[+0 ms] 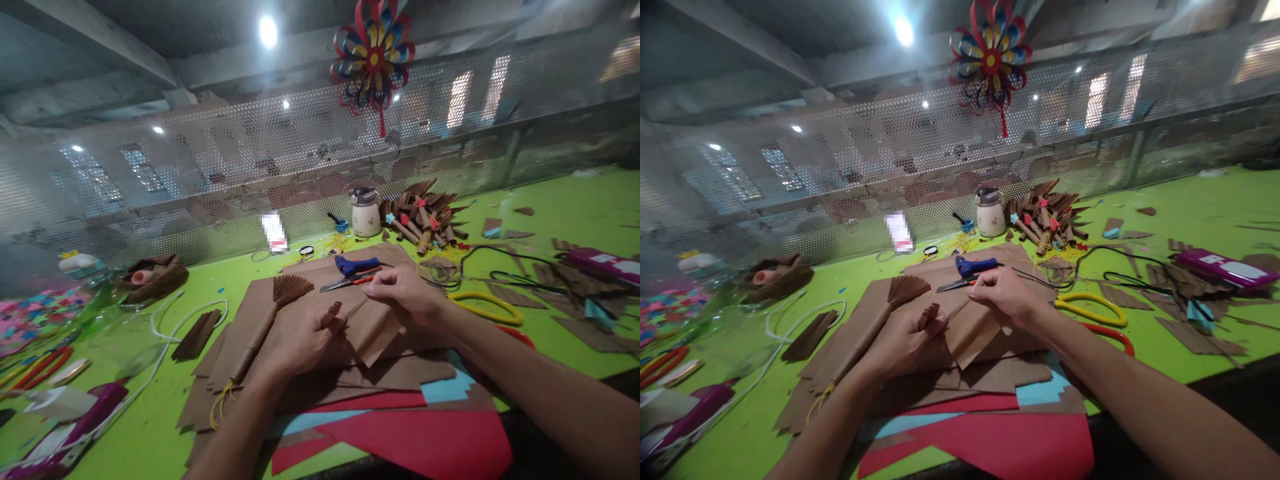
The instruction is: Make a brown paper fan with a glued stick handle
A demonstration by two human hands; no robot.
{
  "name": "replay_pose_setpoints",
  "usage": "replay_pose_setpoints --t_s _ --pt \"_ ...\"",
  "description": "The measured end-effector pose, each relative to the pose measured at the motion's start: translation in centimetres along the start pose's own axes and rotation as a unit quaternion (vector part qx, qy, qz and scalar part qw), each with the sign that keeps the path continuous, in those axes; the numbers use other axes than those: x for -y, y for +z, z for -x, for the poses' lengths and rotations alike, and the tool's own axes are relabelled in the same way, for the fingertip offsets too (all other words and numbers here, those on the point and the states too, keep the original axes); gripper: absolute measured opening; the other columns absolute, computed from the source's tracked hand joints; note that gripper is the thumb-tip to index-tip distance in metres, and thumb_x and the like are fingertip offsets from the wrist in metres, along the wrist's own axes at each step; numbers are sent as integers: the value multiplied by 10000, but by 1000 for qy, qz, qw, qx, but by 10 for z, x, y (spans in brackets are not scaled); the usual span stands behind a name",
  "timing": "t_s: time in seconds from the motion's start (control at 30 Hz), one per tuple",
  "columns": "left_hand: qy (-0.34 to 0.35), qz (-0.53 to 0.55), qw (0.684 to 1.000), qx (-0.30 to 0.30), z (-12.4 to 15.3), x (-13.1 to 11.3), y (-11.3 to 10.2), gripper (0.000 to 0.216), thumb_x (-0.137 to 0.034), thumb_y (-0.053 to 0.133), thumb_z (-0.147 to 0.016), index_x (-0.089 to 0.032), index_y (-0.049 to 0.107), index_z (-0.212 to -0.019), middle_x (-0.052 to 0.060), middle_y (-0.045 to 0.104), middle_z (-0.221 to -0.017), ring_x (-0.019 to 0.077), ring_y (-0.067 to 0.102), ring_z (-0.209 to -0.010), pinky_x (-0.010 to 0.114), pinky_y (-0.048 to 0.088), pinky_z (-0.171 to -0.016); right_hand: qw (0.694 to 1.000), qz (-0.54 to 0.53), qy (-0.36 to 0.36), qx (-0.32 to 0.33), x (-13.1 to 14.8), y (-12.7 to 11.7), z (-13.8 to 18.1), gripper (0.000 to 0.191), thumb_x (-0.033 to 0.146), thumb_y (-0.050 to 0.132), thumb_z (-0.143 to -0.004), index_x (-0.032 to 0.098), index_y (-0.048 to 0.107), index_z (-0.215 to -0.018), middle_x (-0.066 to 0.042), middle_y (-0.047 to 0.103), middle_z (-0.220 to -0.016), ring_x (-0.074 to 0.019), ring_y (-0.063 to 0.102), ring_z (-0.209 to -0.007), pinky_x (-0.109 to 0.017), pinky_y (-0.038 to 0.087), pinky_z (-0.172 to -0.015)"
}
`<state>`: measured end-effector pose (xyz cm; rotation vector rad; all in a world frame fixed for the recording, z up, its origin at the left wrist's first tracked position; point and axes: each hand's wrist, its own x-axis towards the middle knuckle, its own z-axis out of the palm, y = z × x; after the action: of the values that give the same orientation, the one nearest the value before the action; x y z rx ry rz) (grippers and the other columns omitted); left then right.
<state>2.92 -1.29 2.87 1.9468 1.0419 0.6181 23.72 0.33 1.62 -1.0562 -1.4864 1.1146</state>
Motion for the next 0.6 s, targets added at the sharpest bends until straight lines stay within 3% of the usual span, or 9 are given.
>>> replay_pose_setpoints --t_s 0.13,0.37,0.47,0.6 --pt "7 3 1000 5 0 3 -5 407 -453 448 -841 -168 565 -575 8 537 -578 131 438 -575 229 350 -568 999 -46 16 3 -2 0 0 299 410 718 -632 140 603 -573 23 524 -576 -98 421 -543 -247 307 -536" --pt "-27 80 996 -41 -1 15 -10 295 -401 520 -804 -169 510 -623 -13 492 -574 113 419 -544 228 323 -539 976 -189 68 82 0 2 3 278 409 715 -681 138 664 -725 -9 605 -634 -125 527 -563 -249 394 -550" --pt "-19 99 993 -61 -1 13 -8 266 -395 556 -783 -157 546 -665 -21 482 -595 98 403 -547 217 312 -532 979 -174 70 78 -3 2 3 281 423 694 -704 151 668 -771 -12 611 -646 -129 535 -557 -245 397 -527" --pt "2 87 993 -78 -2 13 -4 235 -368 647 -711 -140 617 -760 4 552 -679 112 463 -627 220 350 -587 994 -94 42 46 -8 3 2 280 431 687 -706 156 658 -746 23 535 -546 -94 445 -472 -217 301 -444"
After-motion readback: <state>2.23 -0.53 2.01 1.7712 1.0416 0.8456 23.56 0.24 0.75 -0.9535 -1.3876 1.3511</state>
